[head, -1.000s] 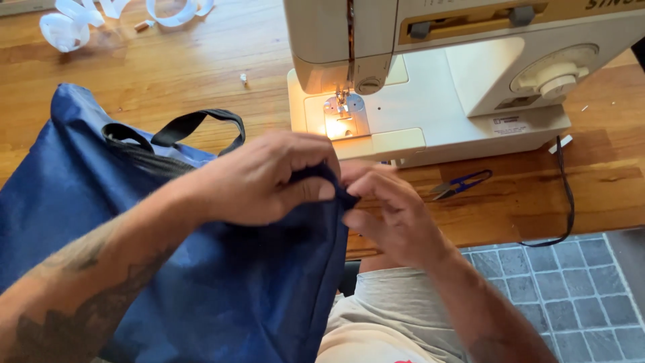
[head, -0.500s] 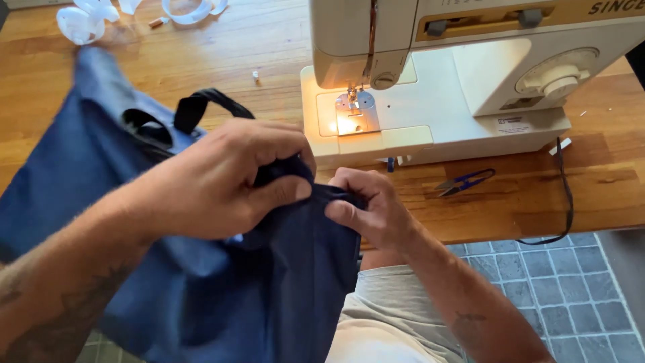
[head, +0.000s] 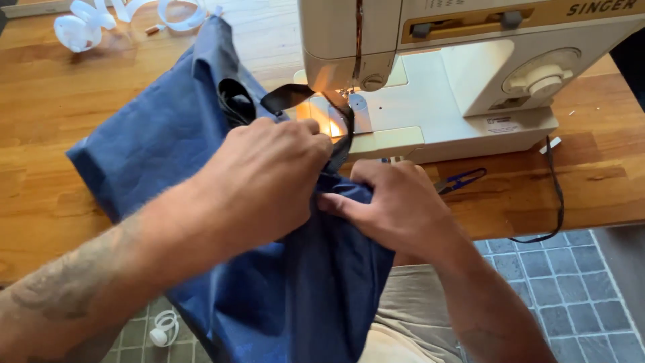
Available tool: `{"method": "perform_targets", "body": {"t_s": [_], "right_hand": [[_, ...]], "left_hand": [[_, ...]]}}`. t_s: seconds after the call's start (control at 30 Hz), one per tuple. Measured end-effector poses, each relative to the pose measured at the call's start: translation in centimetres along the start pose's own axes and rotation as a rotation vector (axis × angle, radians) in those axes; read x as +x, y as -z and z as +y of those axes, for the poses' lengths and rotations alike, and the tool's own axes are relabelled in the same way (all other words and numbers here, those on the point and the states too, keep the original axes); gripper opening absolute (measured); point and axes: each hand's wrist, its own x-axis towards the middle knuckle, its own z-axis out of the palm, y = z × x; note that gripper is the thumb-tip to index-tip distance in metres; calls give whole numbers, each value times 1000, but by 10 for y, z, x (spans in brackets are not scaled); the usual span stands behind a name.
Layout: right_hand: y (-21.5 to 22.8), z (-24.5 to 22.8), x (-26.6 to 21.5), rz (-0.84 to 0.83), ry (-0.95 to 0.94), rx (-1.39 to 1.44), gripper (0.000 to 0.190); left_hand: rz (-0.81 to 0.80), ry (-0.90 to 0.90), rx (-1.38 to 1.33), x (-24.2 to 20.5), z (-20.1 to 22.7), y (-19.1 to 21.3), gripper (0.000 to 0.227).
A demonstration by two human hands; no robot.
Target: Sew a blue fabric bag, trim excess threads with snips, and inspect the finished product
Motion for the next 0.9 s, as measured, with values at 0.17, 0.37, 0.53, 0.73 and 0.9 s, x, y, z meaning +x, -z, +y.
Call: {"method": "perform_targets", "body": {"t_s": [0.17, 0.37, 0.53, 0.73, 0.9], "right_hand": [[-67, 38, 26, 13, 432, 1186, 61], [-92, -46, 66, -193, 595, 816, 61], [-93, -114, 64, -182, 883, 979, 87], [-154, -151, 123, 197, 695, 317, 127], [-168, -136, 135, 758, 677, -175, 95]], "left_hand": [[100, -110, -240, -26, -11, 6, 5], [164, -117, -223, -82, 32, 45, 24], [361, -230, 7, -106, 63, 21, 16], [141, -91, 223, -120, 36, 5, 22], [33, -1, 129, -94, 10, 37, 21]]}}
